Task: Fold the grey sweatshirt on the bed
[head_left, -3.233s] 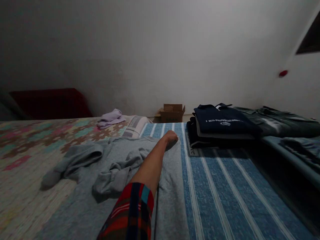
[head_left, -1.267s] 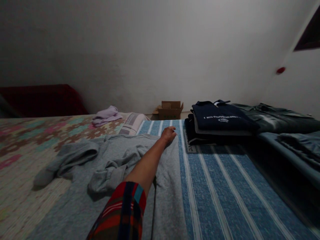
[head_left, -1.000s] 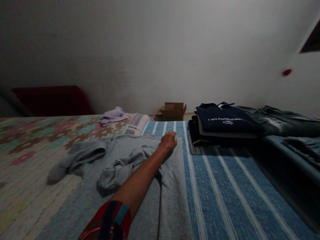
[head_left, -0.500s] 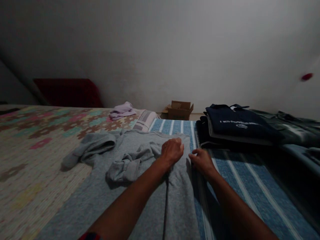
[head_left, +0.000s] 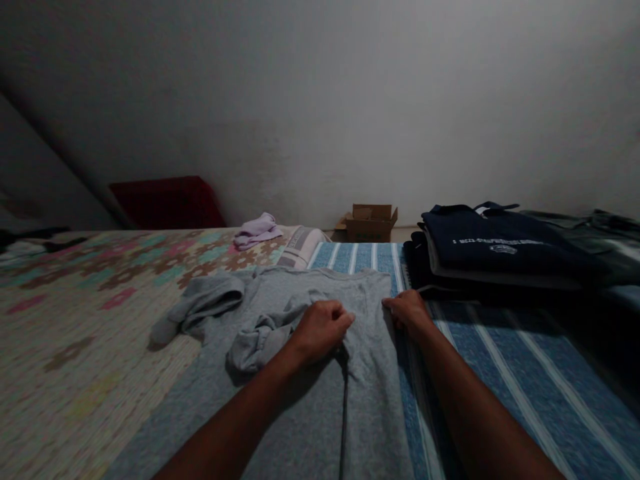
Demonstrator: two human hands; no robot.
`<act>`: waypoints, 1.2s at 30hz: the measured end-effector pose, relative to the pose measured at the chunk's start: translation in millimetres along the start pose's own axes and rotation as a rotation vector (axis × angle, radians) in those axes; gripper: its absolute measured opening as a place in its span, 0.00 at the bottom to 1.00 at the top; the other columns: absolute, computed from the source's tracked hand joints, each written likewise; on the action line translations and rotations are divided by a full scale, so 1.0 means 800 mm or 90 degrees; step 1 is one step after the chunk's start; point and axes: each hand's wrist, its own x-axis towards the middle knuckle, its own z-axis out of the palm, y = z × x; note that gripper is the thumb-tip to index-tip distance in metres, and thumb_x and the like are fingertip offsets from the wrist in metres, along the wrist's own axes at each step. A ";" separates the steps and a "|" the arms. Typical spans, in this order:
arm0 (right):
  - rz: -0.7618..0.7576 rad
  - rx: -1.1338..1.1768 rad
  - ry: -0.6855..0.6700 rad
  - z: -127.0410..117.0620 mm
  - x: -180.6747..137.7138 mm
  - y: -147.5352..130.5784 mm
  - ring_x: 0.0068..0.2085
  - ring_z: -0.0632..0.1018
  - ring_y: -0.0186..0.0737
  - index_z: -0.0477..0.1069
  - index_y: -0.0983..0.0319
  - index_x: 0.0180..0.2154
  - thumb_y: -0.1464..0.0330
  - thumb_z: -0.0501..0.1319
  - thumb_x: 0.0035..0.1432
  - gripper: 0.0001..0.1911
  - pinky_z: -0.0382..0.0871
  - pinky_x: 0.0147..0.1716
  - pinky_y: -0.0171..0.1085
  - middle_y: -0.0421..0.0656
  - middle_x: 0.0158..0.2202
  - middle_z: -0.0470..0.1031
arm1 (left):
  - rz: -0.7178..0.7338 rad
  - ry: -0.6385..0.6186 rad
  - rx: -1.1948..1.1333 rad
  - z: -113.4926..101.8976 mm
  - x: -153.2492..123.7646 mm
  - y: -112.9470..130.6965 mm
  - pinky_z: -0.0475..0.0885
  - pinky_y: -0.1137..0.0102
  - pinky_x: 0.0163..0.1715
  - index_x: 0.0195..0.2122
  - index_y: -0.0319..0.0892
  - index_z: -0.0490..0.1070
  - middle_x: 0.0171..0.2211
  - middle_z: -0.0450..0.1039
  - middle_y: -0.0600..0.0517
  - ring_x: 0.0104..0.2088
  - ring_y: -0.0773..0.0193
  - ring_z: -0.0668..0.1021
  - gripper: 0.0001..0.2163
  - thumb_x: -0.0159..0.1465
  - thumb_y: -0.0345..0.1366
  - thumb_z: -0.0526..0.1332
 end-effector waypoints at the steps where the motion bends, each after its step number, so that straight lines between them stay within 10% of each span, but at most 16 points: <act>1: -0.001 -0.003 -0.001 0.000 0.004 -0.001 0.14 0.70 0.35 0.71 0.66 0.22 0.65 0.60 0.49 0.11 0.58 0.14 0.31 0.44 0.15 0.71 | 0.025 0.043 0.042 0.001 0.022 0.009 0.69 0.70 0.28 0.19 0.44 0.64 0.21 0.71 0.51 0.27 0.61 0.75 0.10 0.57 0.37 0.57; 6: -0.032 -0.025 0.007 -0.001 0.009 -0.003 0.15 0.71 0.36 0.71 0.65 0.20 0.68 0.60 0.45 0.08 0.57 0.15 0.31 0.44 0.14 0.70 | 0.047 0.053 0.081 0.027 0.136 0.036 0.68 0.63 0.41 0.22 0.43 0.67 0.31 0.74 0.46 0.40 0.51 0.75 0.06 0.54 0.34 0.63; 12: -0.036 -0.017 0.016 -0.005 0.003 -0.004 0.17 0.71 0.35 0.72 0.63 0.21 0.69 0.58 0.46 0.07 0.57 0.17 0.31 0.43 0.16 0.71 | 0.005 -0.075 0.056 0.058 0.206 0.041 0.68 0.68 0.31 0.16 0.39 0.68 0.18 0.66 0.51 0.29 0.58 0.74 0.14 0.52 0.41 0.67; 36: 0.008 0.102 0.028 -0.004 0.005 -0.009 0.14 0.68 0.31 0.73 0.64 0.28 0.71 0.61 0.46 0.04 0.56 0.15 0.28 0.36 0.11 0.64 | -0.161 -0.404 -0.352 0.046 0.199 0.032 0.71 0.71 0.20 0.21 0.37 0.70 0.18 0.74 0.51 0.18 0.65 0.74 0.05 0.47 0.29 0.67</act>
